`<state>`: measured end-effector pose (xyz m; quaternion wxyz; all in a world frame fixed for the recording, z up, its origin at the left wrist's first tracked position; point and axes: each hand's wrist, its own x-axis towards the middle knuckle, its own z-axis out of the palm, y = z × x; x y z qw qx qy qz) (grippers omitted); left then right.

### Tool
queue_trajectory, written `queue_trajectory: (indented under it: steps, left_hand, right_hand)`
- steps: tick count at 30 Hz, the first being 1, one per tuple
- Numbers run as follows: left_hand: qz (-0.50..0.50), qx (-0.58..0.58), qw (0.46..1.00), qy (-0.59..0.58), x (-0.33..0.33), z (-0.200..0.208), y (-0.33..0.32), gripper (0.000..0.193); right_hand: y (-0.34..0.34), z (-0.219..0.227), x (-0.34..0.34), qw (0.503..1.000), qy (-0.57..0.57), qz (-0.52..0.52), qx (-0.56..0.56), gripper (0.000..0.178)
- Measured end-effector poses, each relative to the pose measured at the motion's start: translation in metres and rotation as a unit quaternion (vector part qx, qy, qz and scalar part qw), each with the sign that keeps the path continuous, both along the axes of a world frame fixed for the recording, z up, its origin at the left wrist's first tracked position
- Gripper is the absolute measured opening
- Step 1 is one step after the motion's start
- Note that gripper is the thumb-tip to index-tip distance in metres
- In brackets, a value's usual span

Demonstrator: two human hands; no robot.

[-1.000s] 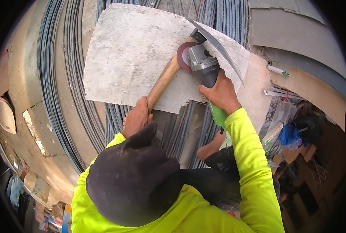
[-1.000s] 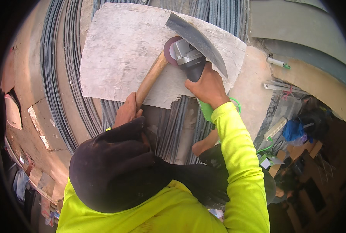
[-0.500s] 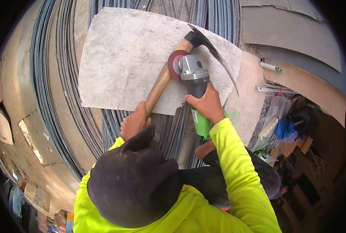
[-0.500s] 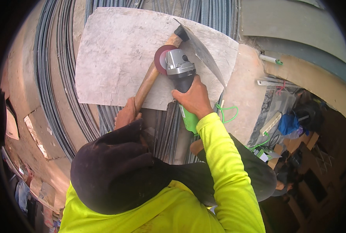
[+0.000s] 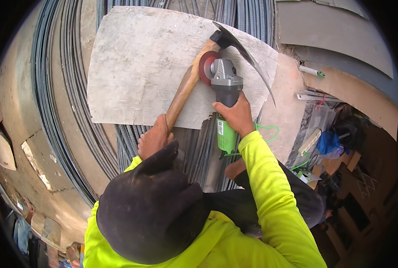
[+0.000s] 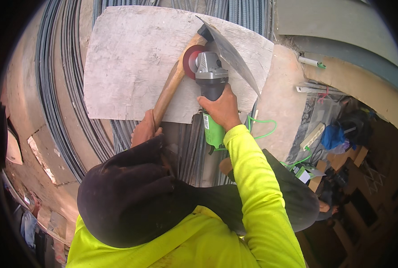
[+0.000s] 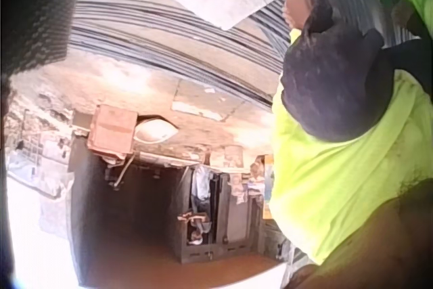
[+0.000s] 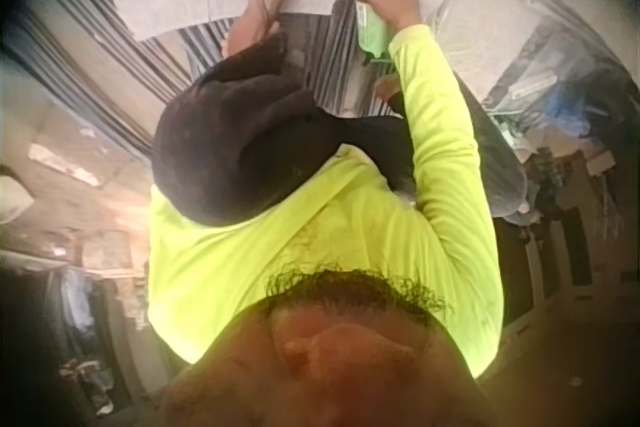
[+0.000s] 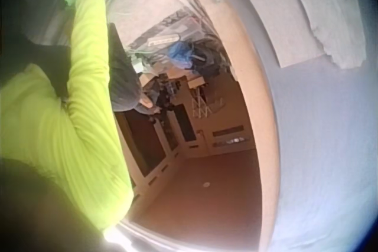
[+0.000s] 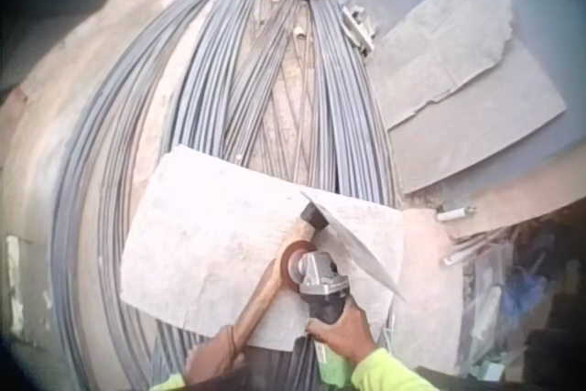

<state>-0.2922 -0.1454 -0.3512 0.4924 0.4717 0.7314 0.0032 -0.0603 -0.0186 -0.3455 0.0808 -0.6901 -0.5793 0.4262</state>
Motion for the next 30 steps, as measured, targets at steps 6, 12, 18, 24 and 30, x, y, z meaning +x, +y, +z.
queue_trajectory:
  steps: [6, 12, 18, 24, 30]
  left_hand:
    - [0.029, 0.000, 0.999, 0.028, 0.002, -0.005, -0.001, 0.043]
    - [0.029, -0.026, 0.999, 0.017, 0.003, 0.000, 0.001, 0.043]
    - [0.019, -0.014, 1.000, 0.019, -0.001, -0.007, -0.005, 0.043]
    - [0.027, 0.002, 1.000, 0.011, 0.006, 0.008, 0.002, 0.041]
    - [0.052, 0.062, 0.997, -0.013, 0.003, 0.004, 0.001, 0.042]
  right_hand:
    - [0.016, -0.010, -0.004, 1.000, 0.022, -0.016, 0.003, 0.070]
    - [-0.006, -0.010, 0.001, 1.000, 0.021, -0.019, 0.013, 0.068]
    - [-0.020, -0.008, -0.008, 1.000, 0.003, 0.019, 0.022, 0.066]
    - [-0.001, -0.006, 0.002, 0.998, -0.035, 0.028, 0.042, 0.065]
    - [-0.001, 0.009, 0.004, 0.990, -0.092, 0.102, 0.030, 0.065]
